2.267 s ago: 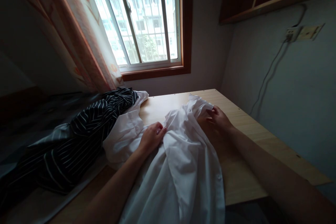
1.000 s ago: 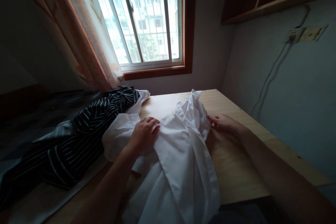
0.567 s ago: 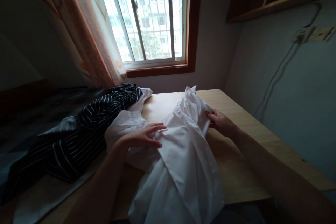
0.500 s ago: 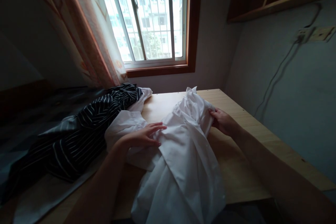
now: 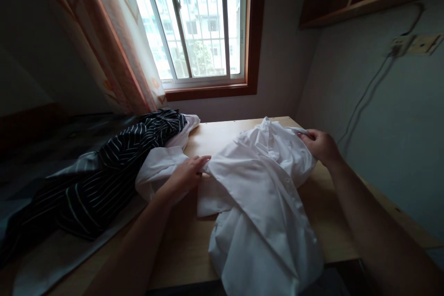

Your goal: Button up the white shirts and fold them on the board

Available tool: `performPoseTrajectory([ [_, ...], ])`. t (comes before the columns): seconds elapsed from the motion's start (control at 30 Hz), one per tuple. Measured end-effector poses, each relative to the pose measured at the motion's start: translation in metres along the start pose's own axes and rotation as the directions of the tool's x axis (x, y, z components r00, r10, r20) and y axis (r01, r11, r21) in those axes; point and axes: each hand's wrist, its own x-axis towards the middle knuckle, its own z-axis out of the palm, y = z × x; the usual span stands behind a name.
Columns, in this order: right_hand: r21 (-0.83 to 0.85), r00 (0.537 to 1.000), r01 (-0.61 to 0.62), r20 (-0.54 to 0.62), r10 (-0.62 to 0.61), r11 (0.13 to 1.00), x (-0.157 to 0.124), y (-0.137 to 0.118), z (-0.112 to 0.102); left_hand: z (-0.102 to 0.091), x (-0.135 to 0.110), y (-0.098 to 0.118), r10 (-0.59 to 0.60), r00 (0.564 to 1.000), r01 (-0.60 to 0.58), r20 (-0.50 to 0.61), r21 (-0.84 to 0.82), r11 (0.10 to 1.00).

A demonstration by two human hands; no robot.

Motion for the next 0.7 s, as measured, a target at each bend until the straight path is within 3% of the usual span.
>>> performPoseTrajectory([
  [0.07, -0.064, 0.999, -0.027, -0.045, 0.024, 0.998, 0.002, 0.004, -0.007, -0.004, 0.001, 0.003, -0.019, 0.986, 0.026, -0.164, 0.036, 0.999],
  [0.13, -0.126, 0.999, -0.043, -0.037, 0.038, 0.991, 0.004, 0.008, -0.011, -0.013, -0.001, 0.005, -0.047, 0.921, 0.076, -0.387, 0.061, 0.995],
  [0.27, -0.219, 1.0, 0.006, -0.024, -0.012, 0.976, 0.005, 0.013, -0.015, -0.041, -0.012, 0.007, -0.117, 0.677, 0.185, -0.726, 0.015, 0.983],
  [0.33, -0.227, 0.996, 0.041, -0.064, -0.057, 0.973, 0.004, 0.013, -0.016, -0.054, -0.018, 0.003, -0.149, 0.555, 0.21, -0.818, -0.036, 0.977],
  [0.4, -0.218, 0.987, 0.076, -0.121, -0.104, 0.973, 0.004, 0.012, -0.015, -0.062, -0.02, -0.004, -0.151, 0.481, 0.216, -0.863, -0.05, 0.975],
  [0.43, -0.214, 0.982, 0.095, -0.142, -0.128, 0.972, 0.004, 0.012, -0.014, -0.062, -0.02, -0.009, -0.145, 0.495, 0.22, -0.856, -0.038, 0.975],
  [0.47, -0.213, 0.978, 0.118, -0.144, -0.151, 0.97, 0.004, 0.012, -0.012, -0.061, -0.02, -0.013, -0.139, 0.554, 0.225, -0.821, -0.013, 0.974],
  [0.57, -0.234, 0.98, 0.19, -0.019, -0.2, 0.954, 0.005, 0.018, -0.003, -0.043, -0.016, -0.019, -0.158, 0.841, 0.245, -0.517, 0.104, 0.964],
  [0.6, -0.242, 0.978, 0.207, 0.05, -0.201, 0.948, 0.006, 0.021, 0.001, -0.035, -0.015, -0.017, -0.173, 0.897, 0.252, -0.406, 0.148, 0.956],
  [0.63, -0.25, 0.975, 0.216, 0.114, -0.193, 0.944, 0.006, 0.026, 0.005, -0.028, -0.014, -0.013, -0.184, 0.924, 0.258, -0.335, 0.192, 0.947],
  [0.7, -0.27, 0.969, 0.201, 0.198, -0.15, 0.942, 0.007, 0.035, 0.012, -0.019, -0.012, 0.004, -0.145, 0.936, 0.235, -0.321, 0.262, 0.936],
])
